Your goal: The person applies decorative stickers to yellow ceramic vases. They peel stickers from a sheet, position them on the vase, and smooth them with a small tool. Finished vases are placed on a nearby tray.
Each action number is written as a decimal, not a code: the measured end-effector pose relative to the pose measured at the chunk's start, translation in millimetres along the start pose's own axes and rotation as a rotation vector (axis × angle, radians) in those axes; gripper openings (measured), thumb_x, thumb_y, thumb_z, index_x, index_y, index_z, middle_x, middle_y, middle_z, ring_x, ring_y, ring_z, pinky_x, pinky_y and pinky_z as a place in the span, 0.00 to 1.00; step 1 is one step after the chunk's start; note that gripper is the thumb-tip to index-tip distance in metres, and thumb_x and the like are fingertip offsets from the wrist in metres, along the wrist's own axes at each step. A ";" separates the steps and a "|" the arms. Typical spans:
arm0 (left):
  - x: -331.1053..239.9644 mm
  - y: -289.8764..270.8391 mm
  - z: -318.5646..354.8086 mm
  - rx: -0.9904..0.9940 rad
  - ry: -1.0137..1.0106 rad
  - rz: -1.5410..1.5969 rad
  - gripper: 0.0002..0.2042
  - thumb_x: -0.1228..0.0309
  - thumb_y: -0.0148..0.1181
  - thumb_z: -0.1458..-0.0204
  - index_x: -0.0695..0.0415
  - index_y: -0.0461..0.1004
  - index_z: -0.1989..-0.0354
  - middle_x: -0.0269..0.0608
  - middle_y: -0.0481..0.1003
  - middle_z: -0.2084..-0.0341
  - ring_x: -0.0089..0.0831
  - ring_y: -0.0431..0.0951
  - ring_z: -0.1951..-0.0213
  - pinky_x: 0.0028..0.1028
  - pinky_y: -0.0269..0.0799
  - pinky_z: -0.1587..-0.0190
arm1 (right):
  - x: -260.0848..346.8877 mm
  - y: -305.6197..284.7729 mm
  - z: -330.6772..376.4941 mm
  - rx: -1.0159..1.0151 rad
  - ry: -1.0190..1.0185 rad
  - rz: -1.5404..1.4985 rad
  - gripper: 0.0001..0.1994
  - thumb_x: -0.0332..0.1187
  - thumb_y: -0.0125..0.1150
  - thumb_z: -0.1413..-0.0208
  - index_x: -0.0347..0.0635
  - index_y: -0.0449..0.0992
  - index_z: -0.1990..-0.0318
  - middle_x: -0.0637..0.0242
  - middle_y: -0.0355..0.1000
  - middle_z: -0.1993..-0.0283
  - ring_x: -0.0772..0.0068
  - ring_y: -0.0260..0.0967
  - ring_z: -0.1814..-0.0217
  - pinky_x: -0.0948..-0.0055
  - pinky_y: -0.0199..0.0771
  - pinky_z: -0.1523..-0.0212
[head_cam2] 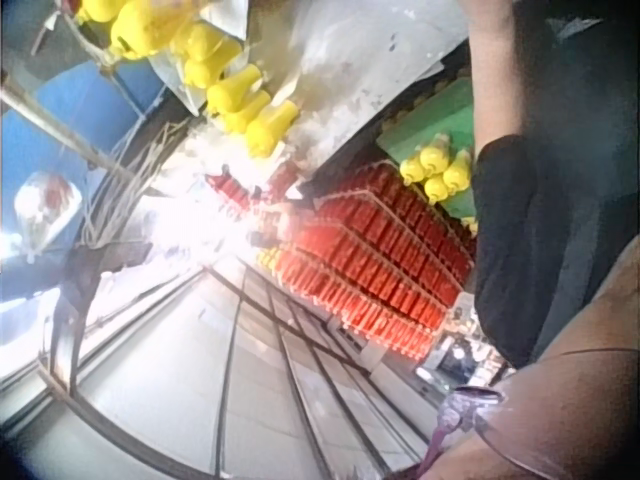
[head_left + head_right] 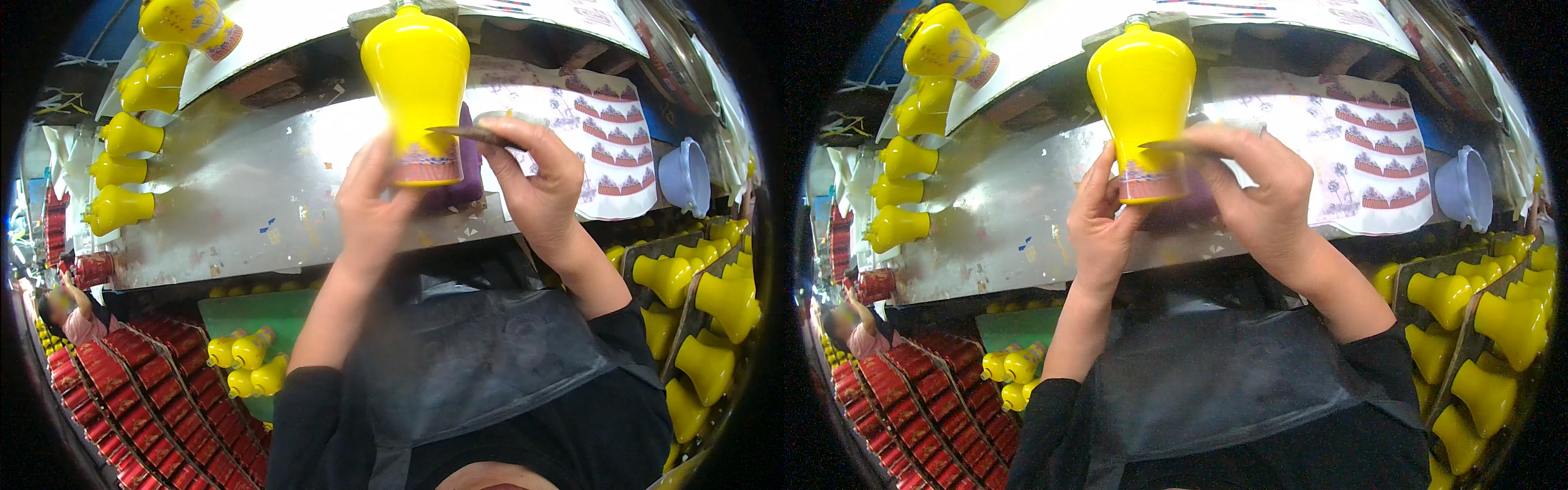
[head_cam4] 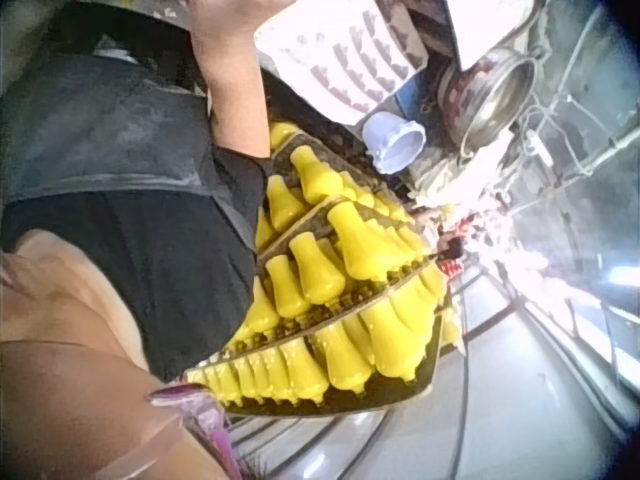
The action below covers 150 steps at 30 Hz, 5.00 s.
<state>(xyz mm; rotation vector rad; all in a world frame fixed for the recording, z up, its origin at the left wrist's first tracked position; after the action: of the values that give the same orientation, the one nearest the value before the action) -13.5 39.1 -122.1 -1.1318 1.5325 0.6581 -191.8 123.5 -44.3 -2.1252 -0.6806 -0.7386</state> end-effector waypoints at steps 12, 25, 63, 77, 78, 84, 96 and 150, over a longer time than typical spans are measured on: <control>7.2 11.2 -6.7 -0.015 0.253 -0.469 0.38 0.74 0.75 0.58 0.62 0.69 0.33 0.56 0.74 0.42 0.50 0.78 0.44 0.40 0.76 0.44 | -4.3 9.4 27.4 0.015 -0.341 0.010 0.12 0.18 0.71 0.46 0.40 0.80 0.56 0.63 0.81 0.59 0.70 0.81 0.60 0.72 0.79 0.57; 4.8 10.6 -1.6 -0.068 0.229 -0.521 0.38 0.69 0.74 0.57 0.61 0.70 0.33 0.53 0.76 0.43 0.50 0.74 0.41 0.43 0.62 0.34 | -10.9 -2.4 30.3 0.036 0.011 0.220 0.15 0.16 0.72 0.52 0.38 0.84 0.55 0.58 0.83 0.59 0.63 0.81 0.60 0.71 0.81 0.56; 3.1 8.3 0.5 -0.018 0.211 -0.292 0.37 0.72 0.75 0.57 0.56 0.70 0.35 0.46 0.75 0.45 0.43 0.73 0.42 0.44 0.61 0.36 | 36.6 3.7 -29.0 0.255 -0.500 0.682 0.16 0.28 0.67 0.52 0.50 0.79 0.53 0.66 0.65 0.75 0.63 0.68 0.74 0.64 0.67 0.72; 3.7 14.2 1.2 -0.081 0.219 -0.283 0.40 0.74 0.77 0.62 0.56 0.69 0.34 0.44 0.76 0.46 0.42 0.74 0.43 0.42 0.62 0.37 | 42.9 11.5 -42.7 0.445 -0.575 0.613 0.19 0.25 0.71 0.49 0.47 0.81 0.48 0.68 0.69 0.75 0.67 0.68 0.73 0.68 0.68 0.70; 4.0 13.0 1.5 -0.069 0.215 -0.284 0.40 0.73 0.77 0.62 0.56 0.69 0.34 0.44 0.76 0.46 0.42 0.74 0.43 0.42 0.62 0.37 | 43.0 7.0 -42.1 0.396 -0.585 0.628 0.18 0.26 0.71 0.49 0.48 0.81 0.49 0.68 0.69 0.75 0.67 0.67 0.73 0.68 0.68 0.71; 6.2 8.6 2.9 -0.065 0.219 -0.363 0.38 0.70 0.75 0.56 0.57 0.68 0.32 0.44 0.77 0.47 0.42 0.74 0.44 0.40 0.67 0.37 | 25.2 -7.0 -29.7 0.315 -0.419 0.550 0.15 0.28 0.72 0.49 0.46 0.82 0.53 0.64 0.75 0.71 0.65 0.74 0.72 0.67 0.74 0.69; -15.2 28.5 -1.6 -0.077 0.254 -0.556 0.40 0.73 0.75 0.59 0.51 0.69 0.32 0.50 0.65 0.38 0.43 0.71 0.46 0.40 0.66 0.38 | 0.3 -5.9 6.1 0.231 0.107 0.274 0.15 0.29 0.67 0.42 0.38 0.76 0.49 0.58 0.81 0.65 0.67 0.82 0.70 0.72 0.79 0.69; -0.8 10.6 -20.3 0.118 -0.158 0.393 0.48 0.80 0.68 0.45 0.58 0.40 0.20 0.50 0.64 0.32 0.39 0.72 0.36 0.37 0.74 0.37 | -12.5 -21.8 -40.1 0.136 -0.146 0.135 0.15 0.31 0.67 0.45 0.48 0.78 0.49 0.55 0.81 0.60 0.50 0.80 0.61 0.60 0.79 0.61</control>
<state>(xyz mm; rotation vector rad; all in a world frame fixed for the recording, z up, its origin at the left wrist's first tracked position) -31.7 26.1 -117.3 -0.6771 1.6467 0.8851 -226.2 100.9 -20.8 -2.0900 -0.6380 -0.4549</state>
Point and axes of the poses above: each hand's wrist, its own z-axis away from the middle knuckle, its own y-axis out of the palm, x = y × z, the point moved 3 cm from there along -z, towards the middle knuckle
